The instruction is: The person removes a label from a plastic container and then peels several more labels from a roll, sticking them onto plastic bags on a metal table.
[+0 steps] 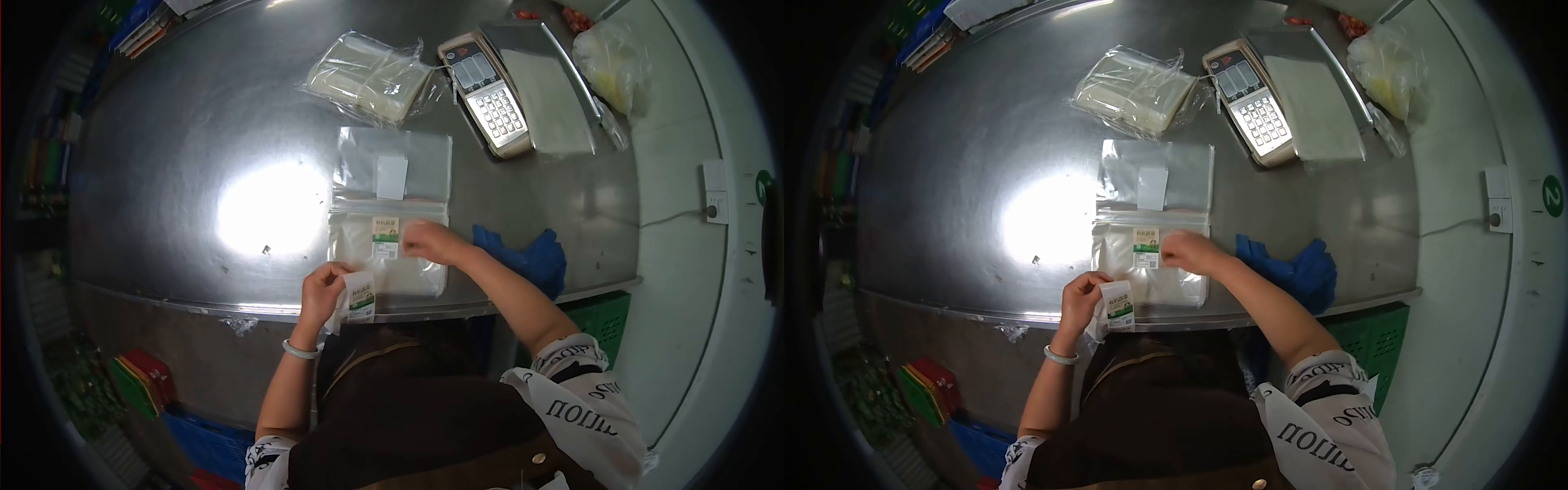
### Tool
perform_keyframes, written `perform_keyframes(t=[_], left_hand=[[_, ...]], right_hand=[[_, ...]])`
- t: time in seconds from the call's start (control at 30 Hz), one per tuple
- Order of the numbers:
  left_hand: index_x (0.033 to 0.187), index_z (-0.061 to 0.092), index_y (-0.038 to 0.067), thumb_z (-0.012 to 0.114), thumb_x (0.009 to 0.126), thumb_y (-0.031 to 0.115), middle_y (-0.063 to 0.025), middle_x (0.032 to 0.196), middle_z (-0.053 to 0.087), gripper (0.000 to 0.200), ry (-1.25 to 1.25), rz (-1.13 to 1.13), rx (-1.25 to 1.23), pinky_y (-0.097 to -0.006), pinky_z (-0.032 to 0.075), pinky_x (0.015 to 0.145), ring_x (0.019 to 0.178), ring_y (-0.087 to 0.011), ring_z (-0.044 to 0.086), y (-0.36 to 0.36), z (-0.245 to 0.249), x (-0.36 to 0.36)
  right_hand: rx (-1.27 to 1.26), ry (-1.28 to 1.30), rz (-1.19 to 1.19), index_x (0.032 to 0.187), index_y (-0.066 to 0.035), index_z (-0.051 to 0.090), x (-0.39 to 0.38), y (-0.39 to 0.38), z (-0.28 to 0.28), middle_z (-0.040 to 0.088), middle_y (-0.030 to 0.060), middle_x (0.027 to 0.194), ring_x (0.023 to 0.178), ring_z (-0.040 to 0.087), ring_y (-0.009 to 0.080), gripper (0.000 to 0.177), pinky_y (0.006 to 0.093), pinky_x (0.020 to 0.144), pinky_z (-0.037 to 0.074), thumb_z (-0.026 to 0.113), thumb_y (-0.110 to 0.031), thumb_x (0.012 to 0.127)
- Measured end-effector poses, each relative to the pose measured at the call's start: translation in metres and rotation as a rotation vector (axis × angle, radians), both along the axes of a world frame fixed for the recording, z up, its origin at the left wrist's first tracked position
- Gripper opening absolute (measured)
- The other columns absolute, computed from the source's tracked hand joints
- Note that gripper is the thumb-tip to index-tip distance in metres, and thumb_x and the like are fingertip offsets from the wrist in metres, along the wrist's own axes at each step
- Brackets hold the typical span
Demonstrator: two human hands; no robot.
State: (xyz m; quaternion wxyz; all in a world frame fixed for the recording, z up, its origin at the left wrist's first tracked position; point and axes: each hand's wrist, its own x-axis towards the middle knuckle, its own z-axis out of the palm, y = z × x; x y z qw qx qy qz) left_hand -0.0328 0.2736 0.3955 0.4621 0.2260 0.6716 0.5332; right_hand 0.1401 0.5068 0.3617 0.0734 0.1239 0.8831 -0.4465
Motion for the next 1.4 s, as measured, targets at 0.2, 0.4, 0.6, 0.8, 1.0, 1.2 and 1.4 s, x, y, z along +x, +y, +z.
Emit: perform_keyframes(t=[0.2, 0.4, 0.6, 0.8, 1.0, 1.2, 1.4], left_hand=[[0.093, 0.057, 0.000, 0.056, 0.083, -0.007, -0.0055, 0.088, 0.063, 0.012, -0.069, 0.095, 0.003, -0.0240, 0.048, 0.072, 0.079, -0.0100, 0.058, 0.015, 0.009, -0.002], [0.094, 0.056, 0.001, 0.050, 0.084, -0.009, -0.0017, 0.084, 0.059, 0.016, 0.021, 0.062, -0.060, -0.0216, 0.046, 0.070, 0.078, -0.0077, 0.055, 0.017, 0.021, -0.001], [0.093, 0.057, 0.002, 0.052, 0.084, -0.005, -0.0005, 0.078, 0.058, 0.012, 0.010, -0.030, -0.036, -0.0223, 0.044, 0.062, 0.071, -0.0062, 0.054, 0.033, 0.024, 0.011], [0.066, 0.050, 0.000, 0.064, 0.081, 0.009, -0.0046, 0.052, 0.044, 0.023, 0.486, -0.175, -0.369, -0.0298, 0.036, 0.050, 0.055, -0.0065, 0.042, 0.017, 0.003, 0.003], [0.061, 0.048, 0.000, 0.065, 0.078, 0.009, -0.0046, 0.050, 0.042, 0.025, 0.252, 0.080, -0.252, -0.0307, 0.032, 0.047, 0.052, -0.0093, 0.036, -0.012, -0.078, -0.004], [0.076, 0.061, 0.001, 0.056, 0.079, -0.006, -0.0028, 0.072, 0.059, 0.009, 0.013, 0.126, -0.140, -0.0262, 0.046, 0.063, 0.068, -0.0104, 0.055, 0.008, 0.000, -0.004], [0.087, 0.066, -0.001, 0.056, 0.079, -0.007, -0.0056, 0.087, 0.065, 0.014, 0.093, -0.090, -0.102, -0.0258, 0.048, 0.075, 0.081, -0.0126, 0.060, -0.007, -0.015, -0.013]], right_hand=[[0.235, 0.276, 0.199, 0.085, -0.009, 0.063, 0.009, -0.005, -0.022, 0.061, 0.0047, 0.078, 0.077, 0.059, 0.0261, 0.015, 0.0400, 0.073, 0.045, 0.068, -0.023, 0.081], [-0.623, 0.489, -1.191, 0.088, -0.005, 0.060, -0.010, 0.046, 0.016, 0.059, 0.0001, 0.080, 0.074, 0.055, 0.0102, 0.006, 0.0269, 0.065, 0.045, 0.057, -0.011, 0.089], [-0.371, -0.077, -0.204, 0.116, -0.005, 0.057, -0.029, -0.033, 0.055, 0.065, 0.0068, 0.092, 0.082, 0.059, 0.0116, 0.037, 0.0292, 0.076, 0.048, 0.067, -0.024, 0.085], [-0.448, 0.042, -0.443, 0.083, -0.002, 0.067, -0.031, -0.048, 0.040, 0.063, 0.0165, 0.066, 0.057, 0.061, 0.0298, 0.030, 0.0370, 0.057, 0.046, 0.069, -0.032, 0.081], [0.342, 0.038, -0.184, 0.097, -0.008, 0.065, -0.039, -0.022, -0.010, 0.065, 0.0132, 0.071, 0.067, 0.064, 0.0306, 0.024, 0.0409, 0.060, 0.050, 0.065, -0.025, 0.081], [0.315, -0.027, -0.196, 0.106, -0.011, 0.058, -0.010, -0.001, 0.011, 0.065, 0.0103, 0.085, 0.082, 0.063, 0.0309, 0.032, 0.0462, 0.069, 0.049, 0.066, -0.024, 0.078], [0.253, 0.205, 0.081, 0.091, -0.008, 0.061, 0.021, -0.009, -0.022, 0.060, 0.0047, 0.086, 0.083, 0.057, 0.0269, 0.019, 0.0408, 0.069, 0.046, 0.067, -0.022, 0.079]])
